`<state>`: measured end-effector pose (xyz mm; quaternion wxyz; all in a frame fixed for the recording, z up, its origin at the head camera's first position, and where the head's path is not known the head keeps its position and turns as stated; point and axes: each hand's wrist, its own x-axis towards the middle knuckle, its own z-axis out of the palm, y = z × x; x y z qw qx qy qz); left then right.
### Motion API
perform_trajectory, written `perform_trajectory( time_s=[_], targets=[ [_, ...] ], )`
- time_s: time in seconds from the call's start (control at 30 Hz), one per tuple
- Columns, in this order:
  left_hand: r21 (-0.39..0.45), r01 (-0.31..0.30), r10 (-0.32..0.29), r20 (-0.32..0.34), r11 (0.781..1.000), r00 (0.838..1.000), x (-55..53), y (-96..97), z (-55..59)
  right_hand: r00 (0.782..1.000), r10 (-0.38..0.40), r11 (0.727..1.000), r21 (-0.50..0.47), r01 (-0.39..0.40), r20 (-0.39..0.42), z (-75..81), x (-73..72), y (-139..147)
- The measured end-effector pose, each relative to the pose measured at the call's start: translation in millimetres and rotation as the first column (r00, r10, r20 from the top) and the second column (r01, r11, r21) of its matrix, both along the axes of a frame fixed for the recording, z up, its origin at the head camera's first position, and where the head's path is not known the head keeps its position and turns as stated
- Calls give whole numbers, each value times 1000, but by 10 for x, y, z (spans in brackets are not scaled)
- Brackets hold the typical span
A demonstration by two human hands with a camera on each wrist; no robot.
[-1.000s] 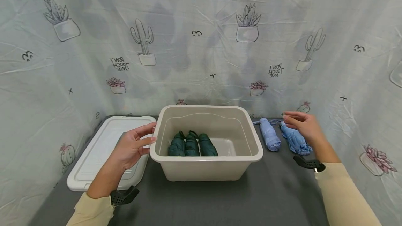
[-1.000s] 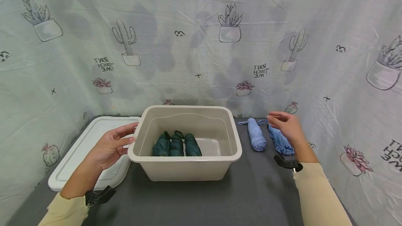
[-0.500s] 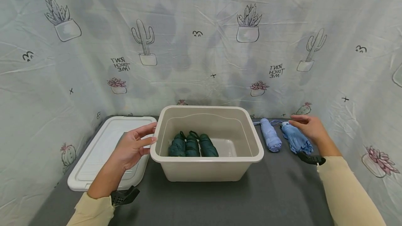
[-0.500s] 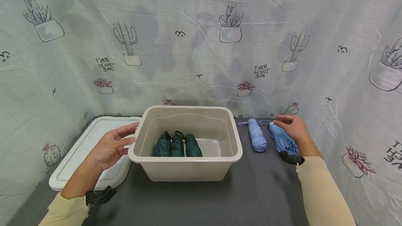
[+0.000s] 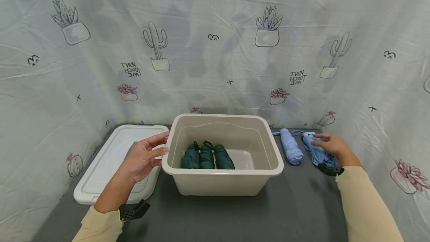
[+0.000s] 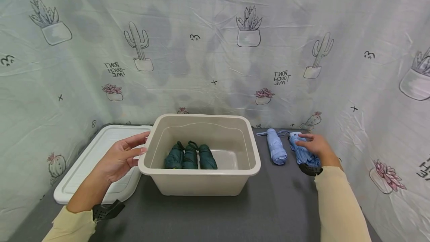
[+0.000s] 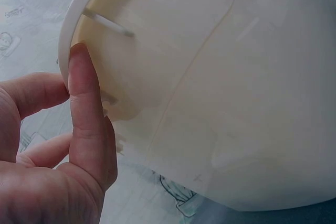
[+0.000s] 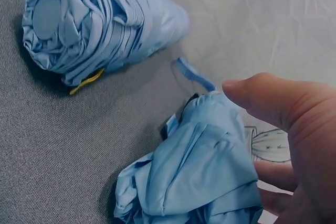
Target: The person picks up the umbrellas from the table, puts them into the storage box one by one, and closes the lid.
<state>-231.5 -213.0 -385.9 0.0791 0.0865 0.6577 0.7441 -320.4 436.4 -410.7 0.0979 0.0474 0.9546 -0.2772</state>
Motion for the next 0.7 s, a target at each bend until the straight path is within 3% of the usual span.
perform_trajectory(
  time_s=[0.2,0.7],
  targets=[
    [10,14,-14,-3,1000,1000,3,-7,4,998,27,999,-30,-26,59,-58,-58,36],
    [23,23,-23,-1,999,1000,-2,-20,-11,992,96,995,-36,-94,77,-97,-144,140]
  ],
)
